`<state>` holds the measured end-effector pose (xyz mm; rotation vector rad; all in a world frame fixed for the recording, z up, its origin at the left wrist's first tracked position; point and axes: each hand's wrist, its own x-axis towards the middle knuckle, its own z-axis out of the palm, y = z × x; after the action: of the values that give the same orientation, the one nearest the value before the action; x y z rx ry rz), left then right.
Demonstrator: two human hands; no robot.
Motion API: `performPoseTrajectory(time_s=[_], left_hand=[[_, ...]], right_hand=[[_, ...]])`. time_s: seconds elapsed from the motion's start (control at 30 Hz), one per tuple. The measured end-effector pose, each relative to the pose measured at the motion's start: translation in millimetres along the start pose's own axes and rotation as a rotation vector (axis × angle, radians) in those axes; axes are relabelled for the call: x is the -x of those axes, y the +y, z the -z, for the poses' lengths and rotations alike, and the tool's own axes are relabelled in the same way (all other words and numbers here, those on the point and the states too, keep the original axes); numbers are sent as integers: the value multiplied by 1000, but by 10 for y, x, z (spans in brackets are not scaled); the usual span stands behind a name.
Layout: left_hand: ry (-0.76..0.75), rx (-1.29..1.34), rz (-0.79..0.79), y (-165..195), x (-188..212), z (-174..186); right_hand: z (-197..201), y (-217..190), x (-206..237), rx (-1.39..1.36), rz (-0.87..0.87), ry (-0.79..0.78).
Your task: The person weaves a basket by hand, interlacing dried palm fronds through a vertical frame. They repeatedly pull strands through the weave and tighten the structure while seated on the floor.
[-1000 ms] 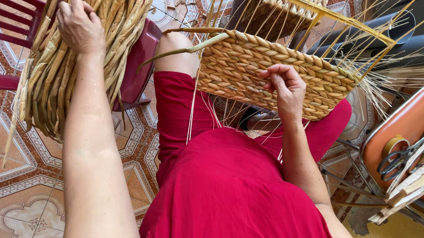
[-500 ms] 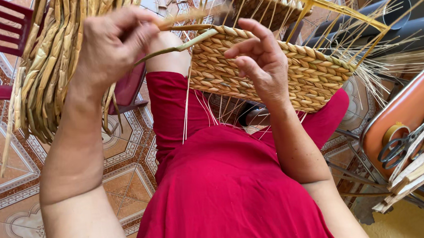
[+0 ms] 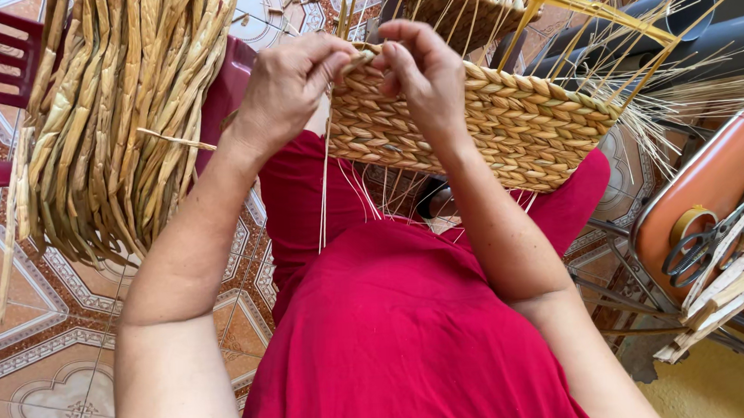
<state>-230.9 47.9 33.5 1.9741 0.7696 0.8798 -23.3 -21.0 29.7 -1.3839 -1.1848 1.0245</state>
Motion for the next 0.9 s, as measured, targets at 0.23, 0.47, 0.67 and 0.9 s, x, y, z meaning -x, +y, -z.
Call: performPoseTrajectory(time_s=[0.23,0.47,0.67,0.9], left_hand=[[56,-95,-20,-298,-141,-134],[0,-125,24,-416,-196,-151],[-126,-123,136,-443,-285,-186],[-79,-564,-89,-421,-377,-325]], right_hand=[[-23,249,-255,279,179,25],[34,338,92,154,121,121],[27,252,191,289,179,130],[45,9,129,529,360,43]])
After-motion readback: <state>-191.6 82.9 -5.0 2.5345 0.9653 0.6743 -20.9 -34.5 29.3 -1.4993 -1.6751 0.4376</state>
